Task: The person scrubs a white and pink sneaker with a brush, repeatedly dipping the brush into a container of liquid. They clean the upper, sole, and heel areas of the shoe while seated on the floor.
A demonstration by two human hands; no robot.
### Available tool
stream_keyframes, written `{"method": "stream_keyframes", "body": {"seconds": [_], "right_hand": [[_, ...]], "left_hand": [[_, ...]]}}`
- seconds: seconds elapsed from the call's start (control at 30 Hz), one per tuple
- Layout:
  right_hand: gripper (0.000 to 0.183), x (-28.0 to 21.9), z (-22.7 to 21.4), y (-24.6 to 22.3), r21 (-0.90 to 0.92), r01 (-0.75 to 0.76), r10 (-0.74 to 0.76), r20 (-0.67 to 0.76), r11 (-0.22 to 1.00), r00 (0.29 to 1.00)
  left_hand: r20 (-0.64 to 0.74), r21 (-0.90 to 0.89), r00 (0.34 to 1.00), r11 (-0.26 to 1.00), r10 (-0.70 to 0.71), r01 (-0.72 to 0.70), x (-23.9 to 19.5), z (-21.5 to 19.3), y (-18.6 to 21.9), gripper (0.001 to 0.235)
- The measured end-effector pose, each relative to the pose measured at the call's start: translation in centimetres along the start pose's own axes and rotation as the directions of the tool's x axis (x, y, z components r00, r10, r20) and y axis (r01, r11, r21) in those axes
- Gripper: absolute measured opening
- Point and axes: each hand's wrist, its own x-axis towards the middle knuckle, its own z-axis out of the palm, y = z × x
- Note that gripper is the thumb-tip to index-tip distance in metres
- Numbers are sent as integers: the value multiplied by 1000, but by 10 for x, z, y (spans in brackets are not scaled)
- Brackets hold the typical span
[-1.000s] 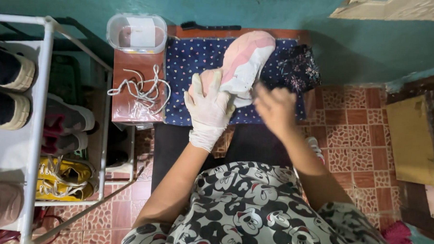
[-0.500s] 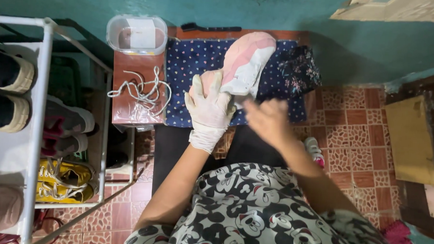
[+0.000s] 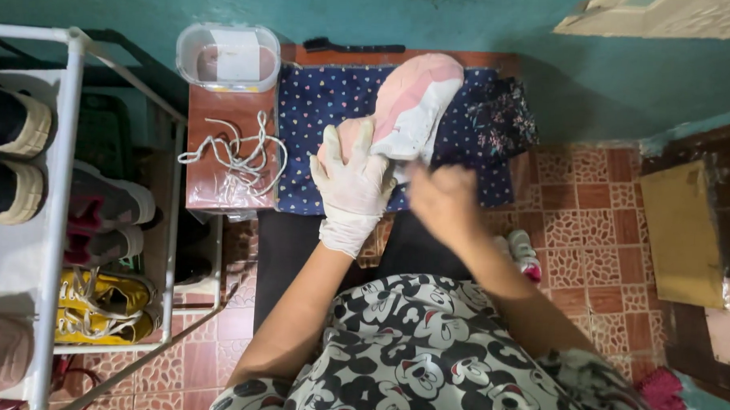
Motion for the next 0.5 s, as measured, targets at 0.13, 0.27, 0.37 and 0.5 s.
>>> {"method": "stream_keyframes", "body": {"seconds": [0.13,0.27,0.37,0.5], "right_hand": [[36,16,-23,-10,-38,2,2,98,999,995],[31,29,-19,-24,-237,48,-28,89,970,996],[38,17,-16,-38,-35,79,-73,152,996,986],[35,9,-11,13,-79,-58,61,38,995,997]], "left_hand": [[-2,29,1000,1000,-11,11,-4,-3,2,52],[44,9,998,999,-38,38,2,-9,2,58],[58,2,998,1000,-23,23,-1,-7,1,57],[83,16,996,999,-34,32,-2,-11,2,60]]}}
